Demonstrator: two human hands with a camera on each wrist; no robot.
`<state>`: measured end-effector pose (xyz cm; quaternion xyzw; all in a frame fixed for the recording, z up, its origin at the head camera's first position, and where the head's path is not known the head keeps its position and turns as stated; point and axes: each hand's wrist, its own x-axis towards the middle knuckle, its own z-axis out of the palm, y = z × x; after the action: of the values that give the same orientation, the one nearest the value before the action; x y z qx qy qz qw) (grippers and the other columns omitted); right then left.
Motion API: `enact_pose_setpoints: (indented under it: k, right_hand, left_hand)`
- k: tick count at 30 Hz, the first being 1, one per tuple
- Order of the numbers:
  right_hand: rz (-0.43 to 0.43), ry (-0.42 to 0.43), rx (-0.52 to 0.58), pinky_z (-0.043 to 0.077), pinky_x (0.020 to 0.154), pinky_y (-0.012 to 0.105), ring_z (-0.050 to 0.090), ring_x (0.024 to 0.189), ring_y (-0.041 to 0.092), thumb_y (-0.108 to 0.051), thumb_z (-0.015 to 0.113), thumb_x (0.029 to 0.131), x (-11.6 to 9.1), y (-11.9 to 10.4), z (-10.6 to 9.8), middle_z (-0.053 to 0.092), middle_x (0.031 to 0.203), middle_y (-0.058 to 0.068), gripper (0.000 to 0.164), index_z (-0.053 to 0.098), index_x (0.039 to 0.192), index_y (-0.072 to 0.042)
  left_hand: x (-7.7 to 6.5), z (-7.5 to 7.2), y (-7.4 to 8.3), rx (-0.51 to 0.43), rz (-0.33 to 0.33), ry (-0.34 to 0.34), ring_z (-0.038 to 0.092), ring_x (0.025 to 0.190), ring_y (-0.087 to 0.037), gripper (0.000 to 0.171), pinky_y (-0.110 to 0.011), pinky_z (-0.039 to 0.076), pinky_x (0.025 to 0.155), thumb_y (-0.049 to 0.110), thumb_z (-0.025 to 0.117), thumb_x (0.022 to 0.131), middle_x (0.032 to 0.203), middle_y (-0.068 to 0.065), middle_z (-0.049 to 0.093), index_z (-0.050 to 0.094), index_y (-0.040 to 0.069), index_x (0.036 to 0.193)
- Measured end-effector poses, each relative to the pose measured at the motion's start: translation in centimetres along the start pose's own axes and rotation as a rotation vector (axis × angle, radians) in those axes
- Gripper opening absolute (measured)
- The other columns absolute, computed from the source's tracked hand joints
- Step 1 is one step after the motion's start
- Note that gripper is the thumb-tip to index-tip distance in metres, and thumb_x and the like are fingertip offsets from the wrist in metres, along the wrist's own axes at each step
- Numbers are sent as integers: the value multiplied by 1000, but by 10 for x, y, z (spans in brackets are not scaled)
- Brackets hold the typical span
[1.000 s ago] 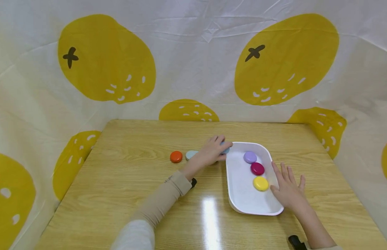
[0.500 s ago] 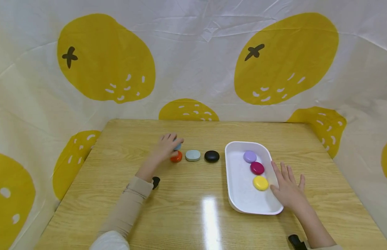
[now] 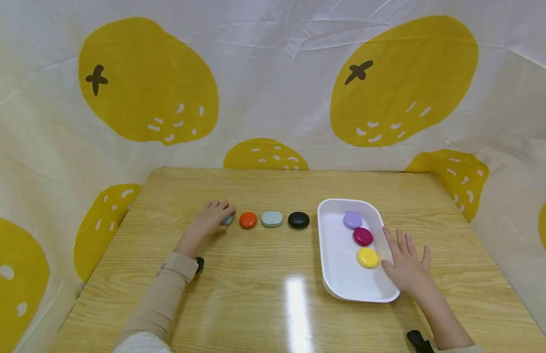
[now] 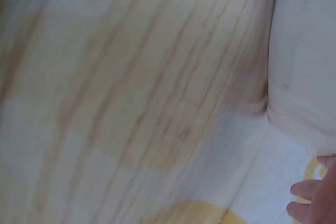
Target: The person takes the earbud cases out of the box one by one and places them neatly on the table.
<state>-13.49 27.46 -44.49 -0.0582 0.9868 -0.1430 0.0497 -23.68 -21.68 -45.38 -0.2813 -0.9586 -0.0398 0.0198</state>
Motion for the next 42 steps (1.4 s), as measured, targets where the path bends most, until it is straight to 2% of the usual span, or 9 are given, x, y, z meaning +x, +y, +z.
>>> enact_pose_setpoints:
  k: [7,15,21,25,29,32,39,42]
  right_hand:
    - [2,1,0,-17,94,66,0,133,47,-25,48,89,0,0,-1,2,148,27,77,-2,148,-20]
    - [4,-8,0,-18,93,66,-1,133,47,-25,47,90,-1,1,0,0,148,27,76,-2,148,-20]
    - [4,-9,5,-18,93,66,-1,133,48,-26,48,89,-1,0,0,0,148,27,76,-1,148,-20]
    - [5,-8,3,-17,93,66,0,133,48,-26,48,89,-1,0,-1,1,148,27,76,-1,148,-20]
    - [8,-12,2,-17,94,66,0,133,48,-26,47,89,-1,-1,-1,1,148,28,76,-1,148,-20]
    - [11,-12,6,-18,93,66,-1,133,48,-25,47,89,-1,-1,-1,0,148,28,76,-1,148,-20]
    - [12,-1,-5,-18,94,65,0,133,47,-24,48,89,-1,-2,-1,2,147,28,77,-1,148,-19]
    - [11,4,-18,-19,94,65,0,133,47,-24,49,89,0,-3,0,3,147,28,77,0,148,-20]
  left_hand:
    - [0,3,-5,-71,-17,-23,44,96,-29,37,-50,35,88,12,73,75,103,-5,48,54,13,107]
    - [1,4,-5,-86,-64,-53,44,103,-30,44,-51,35,89,15,73,75,109,-7,49,53,14,115]
    - [6,-6,4,-128,-145,-65,41,111,-34,54,-53,28,96,15,68,76,122,-12,45,48,16,126]
    - [17,-16,18,-125,-138,-53,36,119,-32,57,-52,22,101,19,65,77,129,-11,42,44,15,131]
    - [34,-22,39,-95,-86,-14,35,121,-30,58,-49,21,102,18,60,79,132,-9,41,42,14,134]
    - [49,-24,63,-71,-36,28,36,121,-28,57,-48,23,102,17,58,80,131,-8,42,41,14,134]
    - [87,-17,137,0,143,106,38,122,-24,54,-45,26,103,24,55,83,133,-5,43,41,17,135]
    - [100,-12,171,44,216,95,36,124,-21,53,-43,24,105,27,51,86,136,-2,41,38,20,137]
